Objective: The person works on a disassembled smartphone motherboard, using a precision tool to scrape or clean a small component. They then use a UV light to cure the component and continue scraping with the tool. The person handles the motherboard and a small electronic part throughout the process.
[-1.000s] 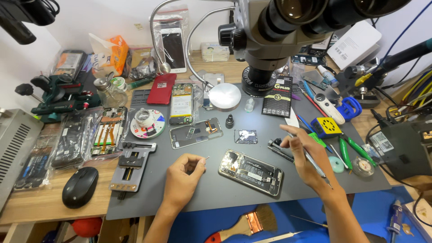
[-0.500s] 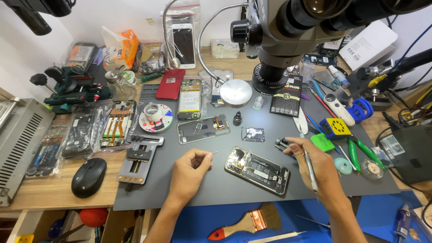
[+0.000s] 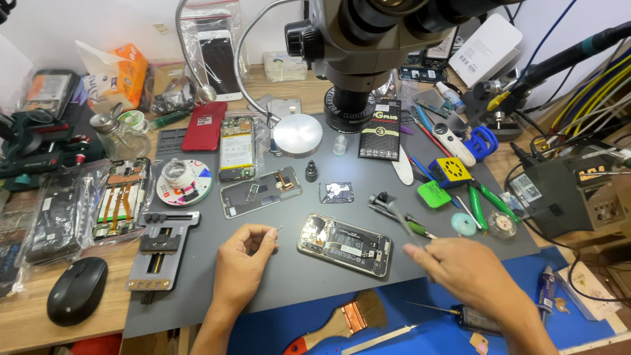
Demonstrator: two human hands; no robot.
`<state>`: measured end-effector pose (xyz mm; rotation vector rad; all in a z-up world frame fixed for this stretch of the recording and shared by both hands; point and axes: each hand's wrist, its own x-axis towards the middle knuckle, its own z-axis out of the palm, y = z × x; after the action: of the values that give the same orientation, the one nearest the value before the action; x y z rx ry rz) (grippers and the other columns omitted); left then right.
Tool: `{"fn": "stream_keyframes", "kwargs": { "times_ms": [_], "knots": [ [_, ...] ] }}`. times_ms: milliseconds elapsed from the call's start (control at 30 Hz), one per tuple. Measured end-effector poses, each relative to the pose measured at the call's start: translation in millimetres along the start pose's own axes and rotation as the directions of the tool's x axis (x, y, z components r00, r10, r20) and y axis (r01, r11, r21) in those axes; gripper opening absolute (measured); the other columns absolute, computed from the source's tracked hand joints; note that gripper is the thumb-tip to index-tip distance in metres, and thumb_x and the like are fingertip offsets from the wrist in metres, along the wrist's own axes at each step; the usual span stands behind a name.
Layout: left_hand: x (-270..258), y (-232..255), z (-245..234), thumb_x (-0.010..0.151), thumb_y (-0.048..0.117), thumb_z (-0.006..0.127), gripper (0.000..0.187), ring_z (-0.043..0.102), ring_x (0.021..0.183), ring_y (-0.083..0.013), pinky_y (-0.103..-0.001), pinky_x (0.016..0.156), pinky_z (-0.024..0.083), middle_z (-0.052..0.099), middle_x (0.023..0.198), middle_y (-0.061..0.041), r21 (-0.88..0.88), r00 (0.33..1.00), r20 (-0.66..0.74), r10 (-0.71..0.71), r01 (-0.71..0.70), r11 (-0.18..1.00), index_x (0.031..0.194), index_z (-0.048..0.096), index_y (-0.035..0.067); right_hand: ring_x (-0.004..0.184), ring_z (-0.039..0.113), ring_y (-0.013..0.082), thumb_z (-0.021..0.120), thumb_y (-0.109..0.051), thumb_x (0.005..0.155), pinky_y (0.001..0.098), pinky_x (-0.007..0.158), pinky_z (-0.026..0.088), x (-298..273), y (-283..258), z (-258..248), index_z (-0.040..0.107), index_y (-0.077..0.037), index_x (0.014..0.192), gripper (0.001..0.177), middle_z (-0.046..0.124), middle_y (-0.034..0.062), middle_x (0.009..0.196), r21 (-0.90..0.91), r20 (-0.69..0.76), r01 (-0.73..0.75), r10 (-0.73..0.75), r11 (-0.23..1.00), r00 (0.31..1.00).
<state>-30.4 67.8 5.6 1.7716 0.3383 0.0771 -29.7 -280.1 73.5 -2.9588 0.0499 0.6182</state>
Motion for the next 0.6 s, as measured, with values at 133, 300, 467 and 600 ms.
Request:
{"fn": "stream_keyframes", "kwargs": {
  "times_ms": [133, 300, 467, 600],
  "knots": [
    [-1.1, 0.5, 1.0, 0.094, 0.022, 0.076, 0.015, 0.08, 0.08, -0.0128, -0.023, 0.081, 0.056, 0.078, 0.082, -0.002, 0.013, 1.0, 0.01, -0.018, 0.018, 1.0, 0.098, 0.081, 0.009, 0.085, 0.066, 0.0282, 0.035, -0.074, 0.103, 0.0452, 0.071, 0.044, 17.9, 12.3, 36.1, 0.054, -0.018, 0.064, 0.071, 0.069, 0.0005, 0.074, -0.193, 0.066, 0.033, -0.021, 0.981, 0.998],
    [-2.7, 3.8, 1.2, 0.094, 0.022, 0.075, 0.016, 0.077, 0.08, -0.0116, -0.023, 0.082, 0.055, 0.079, 0.083, -0.001, 0.033, 1.0, 0.009, -0.002, 0.001, 0.999, 0.097, 0.082, 0.009, 0.079, 0.068, 0.0295, 0.036, -0.085, 0.097, 0.0447, 0.069, 0.051, 20.6, 9.5, 26.7, 0.063, -0.021, 0.067, 0.076, 0.072, -0.0009, 0.076, -0.289, -0.097, -0.075, 0.049, 0.954, 0.994],
    [-5.0, 3.3, 1.5, 0.095, 0.021, 0.074, 0.016, 0.075, 0.079, -0.011, -0.023, 0.082, 0.055, 0.08, 0.082, -0.002, 0.019, 1.0, 0.013, -0.013, 0.013, 1.0, 0.099, 0.083, 0.008, 0.103, 0.067, 0.0325, 0.052, -0.068, 0.098, 0.0485, 0.087, 0.052, 59.4, 40.9, -20.6, 0.07, -0.016, 0.114, 0.057, 0.071, 0.0084, 0.111, 0.108, -0.468, -0.078, 0.12, 0.991, 0.876],
    [-4.4, 6.9, 0.5, 0.095, 0.022, 0.075, 0.015, 0.075, 0.078, -0.0104, -0.023, 0.082, 0.055, 0.079, 0.08, -0.001, 0.025, 1.0, 0.017, -0.004, 0.004, 1.0, 0.096, 0.083, 0.009, 0.129, 0.056, 0.0364, 0.061, -0.063, 0.096, 0.0524, 0.1, 0.046, 82.6, 32.6, -45.0, 0.057, -0.008, 0.138, 0.069, 0.063, 0.0173, 0.136, 0.346, -0.422, -0.122, 0.27, 0.93, 0.865]
  ]
}}
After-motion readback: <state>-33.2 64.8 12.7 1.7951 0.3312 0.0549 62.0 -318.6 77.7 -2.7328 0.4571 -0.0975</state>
